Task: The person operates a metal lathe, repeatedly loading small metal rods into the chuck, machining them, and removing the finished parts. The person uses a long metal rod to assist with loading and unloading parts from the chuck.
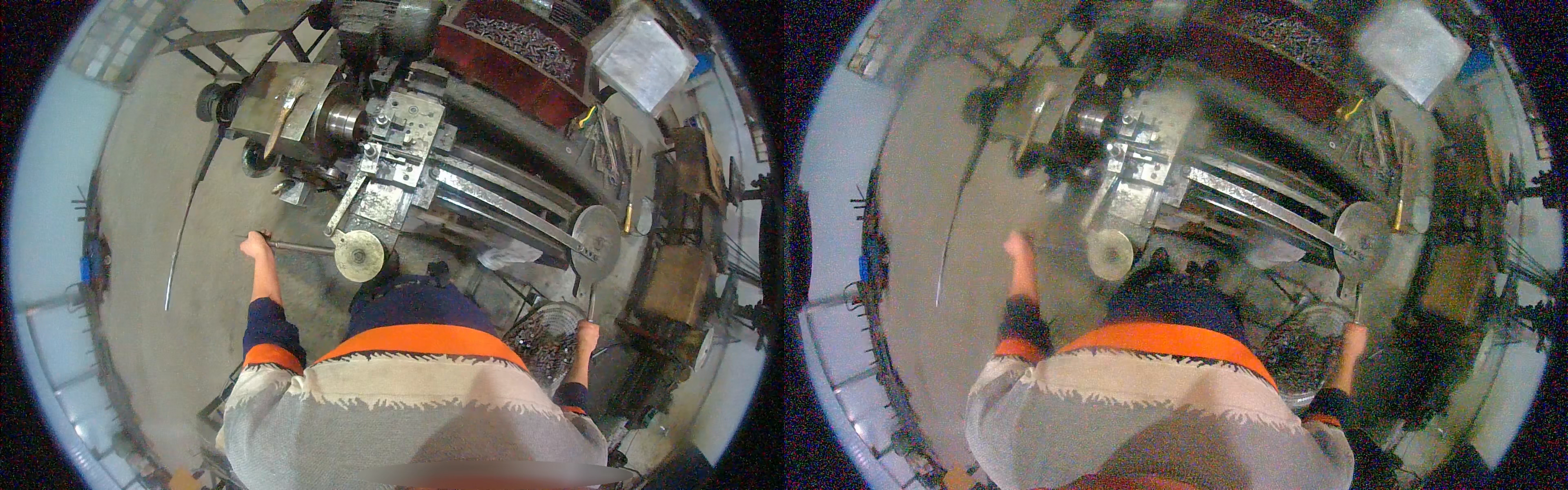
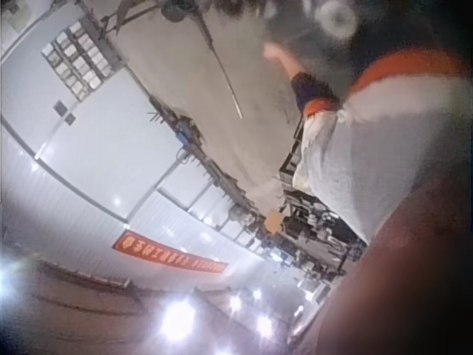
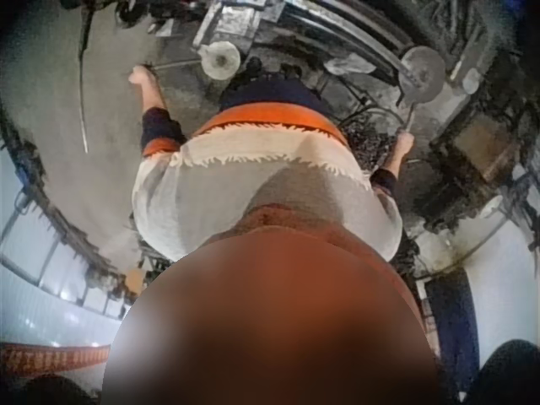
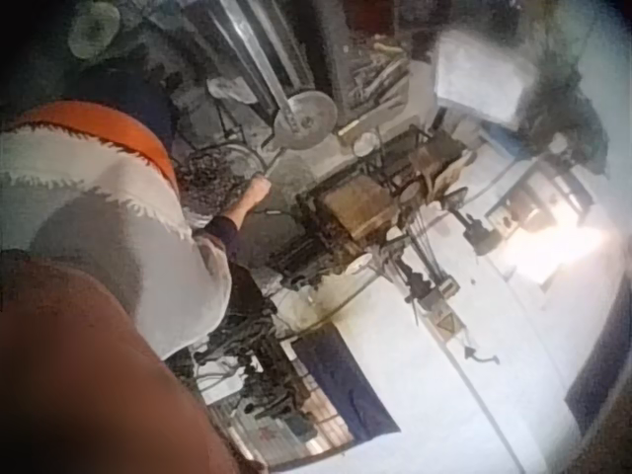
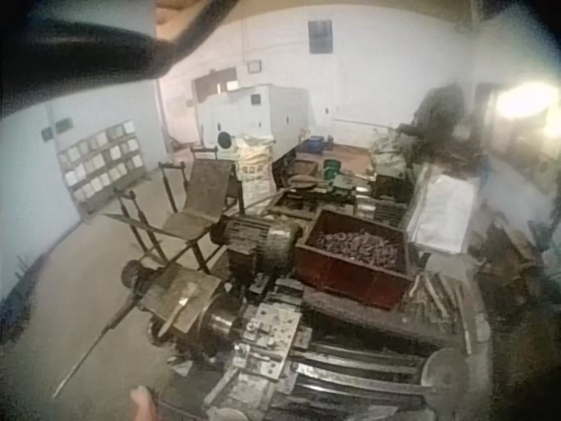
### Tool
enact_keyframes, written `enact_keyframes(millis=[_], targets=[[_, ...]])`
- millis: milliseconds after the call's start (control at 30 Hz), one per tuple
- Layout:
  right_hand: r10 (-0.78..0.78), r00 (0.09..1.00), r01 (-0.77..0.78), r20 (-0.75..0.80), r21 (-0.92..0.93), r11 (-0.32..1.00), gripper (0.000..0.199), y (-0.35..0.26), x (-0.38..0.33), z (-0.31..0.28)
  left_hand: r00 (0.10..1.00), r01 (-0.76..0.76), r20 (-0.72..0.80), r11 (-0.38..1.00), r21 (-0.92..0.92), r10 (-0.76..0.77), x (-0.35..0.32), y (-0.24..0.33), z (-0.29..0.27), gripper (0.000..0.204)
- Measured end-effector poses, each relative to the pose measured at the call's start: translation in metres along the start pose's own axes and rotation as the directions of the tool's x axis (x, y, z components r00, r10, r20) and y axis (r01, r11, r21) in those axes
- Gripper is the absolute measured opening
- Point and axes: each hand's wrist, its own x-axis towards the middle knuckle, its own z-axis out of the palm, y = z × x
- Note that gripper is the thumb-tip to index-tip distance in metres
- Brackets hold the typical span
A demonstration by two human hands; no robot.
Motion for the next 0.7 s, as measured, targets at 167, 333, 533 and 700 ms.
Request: enact_keyframes(millis=[167,333,533,700], targets=[[-0.199,0.98,0.195,-0.003,-0.2,0.96,0.034,0.028,0.02,0.011,0.987,0.14,-0.024,0.931,-0.337,-0.157,-0.019,0.023,-0.004,0.012],[-0.238,0.966,0.21,-0.106,-0.222,0.952,0.032,0.051,0.079,-0.015,0.994,0.106,0.063,0.883,-0.457,-0.086,-0.047,0.025,-0.016,0.011],[-0.141,0.983,0.115,-0.115,-0.202,0.972,0.032,0.061,0.068,0.002,0.988,0.137,-0.023,0.925,-0.355,-0.156,-0.054,0.006,-0.017,0.011],[-0.264,0.964,0.25,-0.018,-0.264,0.932,0.025,0.056,0.047,0.029,0.981,0.147,-0.082,0.949,-0.279,-0.176,-0.03,-0.01,-0.009,0.01]])
